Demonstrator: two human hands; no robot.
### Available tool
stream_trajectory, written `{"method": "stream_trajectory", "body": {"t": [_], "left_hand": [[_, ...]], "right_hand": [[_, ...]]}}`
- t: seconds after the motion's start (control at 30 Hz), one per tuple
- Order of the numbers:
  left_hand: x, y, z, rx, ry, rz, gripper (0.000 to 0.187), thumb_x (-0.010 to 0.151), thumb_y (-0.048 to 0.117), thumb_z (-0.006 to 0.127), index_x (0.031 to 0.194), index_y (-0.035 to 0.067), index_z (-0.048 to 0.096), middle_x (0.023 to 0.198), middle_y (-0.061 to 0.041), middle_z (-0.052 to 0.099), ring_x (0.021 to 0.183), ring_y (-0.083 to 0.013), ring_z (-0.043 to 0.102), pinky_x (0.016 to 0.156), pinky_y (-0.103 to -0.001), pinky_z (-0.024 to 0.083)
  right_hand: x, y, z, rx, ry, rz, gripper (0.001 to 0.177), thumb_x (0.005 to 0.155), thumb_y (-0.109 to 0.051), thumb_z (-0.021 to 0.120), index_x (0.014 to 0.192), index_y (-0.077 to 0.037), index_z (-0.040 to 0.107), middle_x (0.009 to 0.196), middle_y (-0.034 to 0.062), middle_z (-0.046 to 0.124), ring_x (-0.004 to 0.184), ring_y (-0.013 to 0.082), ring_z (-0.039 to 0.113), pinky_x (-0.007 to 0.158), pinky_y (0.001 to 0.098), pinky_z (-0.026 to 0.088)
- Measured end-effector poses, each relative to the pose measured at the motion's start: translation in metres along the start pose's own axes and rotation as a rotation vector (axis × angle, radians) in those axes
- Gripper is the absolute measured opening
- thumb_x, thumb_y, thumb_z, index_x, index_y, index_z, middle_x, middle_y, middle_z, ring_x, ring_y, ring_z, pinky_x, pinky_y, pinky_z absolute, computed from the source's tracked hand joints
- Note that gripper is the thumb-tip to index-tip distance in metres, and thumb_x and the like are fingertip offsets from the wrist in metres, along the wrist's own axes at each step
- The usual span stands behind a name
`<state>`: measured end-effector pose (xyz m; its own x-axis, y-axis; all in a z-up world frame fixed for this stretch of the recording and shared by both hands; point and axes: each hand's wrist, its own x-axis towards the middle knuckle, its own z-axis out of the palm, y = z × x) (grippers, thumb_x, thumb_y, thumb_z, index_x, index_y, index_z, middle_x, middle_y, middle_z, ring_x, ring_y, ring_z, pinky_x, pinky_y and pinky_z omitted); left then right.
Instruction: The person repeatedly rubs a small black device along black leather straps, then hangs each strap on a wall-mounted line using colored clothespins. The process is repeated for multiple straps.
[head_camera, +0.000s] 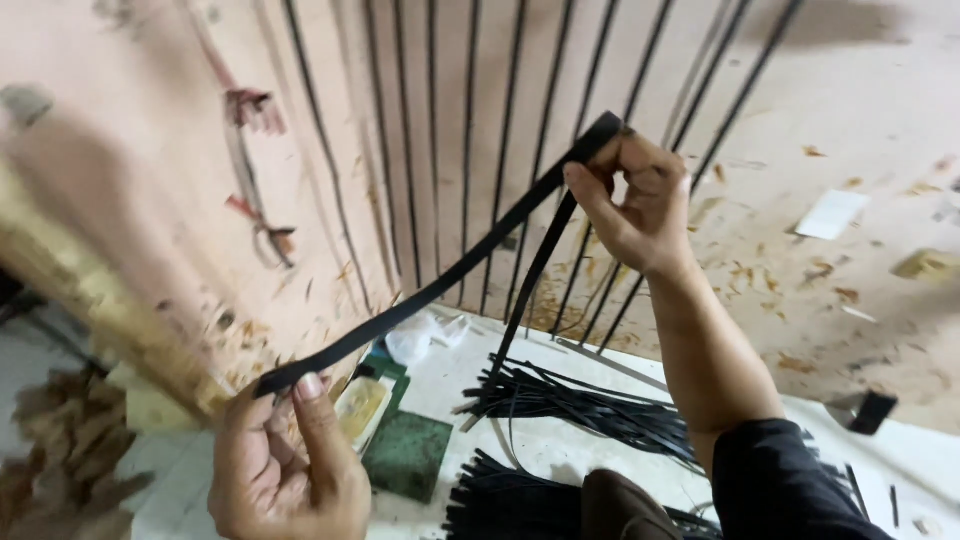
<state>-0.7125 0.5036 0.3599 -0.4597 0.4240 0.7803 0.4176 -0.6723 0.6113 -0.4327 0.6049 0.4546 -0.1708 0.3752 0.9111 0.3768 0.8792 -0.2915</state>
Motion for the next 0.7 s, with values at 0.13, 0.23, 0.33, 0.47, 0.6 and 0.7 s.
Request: {"method": "stream_trajectory", "body": {"t": [0.13, 0.23, 0.33, 0.47, 0.6, 0.7], "left_hand": [[0.024, 0.001, 0.034, -0.034, -0.081, 0.14, 0.009, 0.105, -0.011, 0.062, 0.11, -0.018, 0.063, 0.097, -0.024, 0.069, 0.083, -0.0257, 0.07, 0.075, -0.032, 0.061], [0.038, 0.0, 0.07, -0.024, -0.088, 0.283, 0.01, 0.105, -0.007, 0.064, 0.105, -0.017, 0.065, 0.098, -0.026, 0.07, 0.083, -0.0321, 0.07, 0.072, -0.037, 0.057], [0.052, -0.002, 0.112, -0.21, -0.13, 0.341, 0.006, 0.103, -0.011, 0.062, 0.107, -0.014, 0.064, 0.097, -0.024, 0.07, 0.082, -0.0269, 0.071, 0.072, -0.033, 0.06], [0.077, 0.012, 0.166, -0.326, -0.162, 0.465, 0.007, 0.106, -0.005, 0.058, 0.109, -0.011, 0.062, 0.096, -0.021, 0.068, 0.085, -0.0281, 0.067, 0.077, -0.036, 0.058], [0.096, 0.021, 0.225, -0.483, -0.257, 0.478, 0.01, 0.108, -0.001, 0.053, 0.112, -0.007, 0.06, 0.099, -0.018, 0.065, 0.082, -0.0224, 0.062, 0.074, -0.029, 0.058], [0.113, 0.041, 0.258, -0.564, -0.256, 0.516, 0.011, 0.11, 0.004, 0.052, 0.105, -0.004, 0.057, 0.088, -0.011, 0.058, 0.077, -0.02, 0.055, 0.068, -0.031, 0.048]], "right_hand": [[0.007, 0.022, -0.033, -0.092, 0.042, -0.075, 0.042, 0.1, 0.008, 0.061, 0.076, -0.012, 0.034, 0.074, 0.0047, 0.046, 0.062, 0.0126, 0.037, 0.052, 0.0258, 0.027], [0.006, 0.036, -0.055, -0.166, 0.079, -0.039, 0.042, 0.101, 0.006, 0.063, 0.076, -0.011, 0.033, 0.074, 0.0056, 0.046, 0.062, 0.0125, 0.039, 0.053, 0.0253, 0.029], [0.005, 0.047, -0.079, -0.226, 0.107, -0.022, 0.046, 0.1, 0.008, 0.063, 0.076, -0.012, 0.029, 0.075, 0.0048, 0.044, 0.063, 0.0136, 0.035, 0.055, 0.0272, 0.028], [-0.007, 0.066, -0.117, -0.333, 0.134, 0.077, 0.039, 0.1, 0.002, 0.065, 0.077, -0.012, 0.037, 0.072, 0.0012, 0.044, 0.062, 0.0102, 0.035, 0.054, 0.0258, 0.029], [-0.025, 0.089, -0.142, -0.343, 0.233, 0.273, 0.022, 0.1, -0.001, 0.067, 0.084, -0.009, 0.055, 0.075, 0.001, 0.055, 0.067, 0.0087, 0.045, 0.059, 0.0216, 0.038], [-0.039, 0.108, -0.16, -0.353, 0.272, 0.319, 0.02, 0.1, -0.002, 0.068, 0.085, -0.009, 0.056, 0.075, 0.0013, 0.054, 0.067, 0.01, 0.046, 0.057, 0.0222, 0.039]]}}
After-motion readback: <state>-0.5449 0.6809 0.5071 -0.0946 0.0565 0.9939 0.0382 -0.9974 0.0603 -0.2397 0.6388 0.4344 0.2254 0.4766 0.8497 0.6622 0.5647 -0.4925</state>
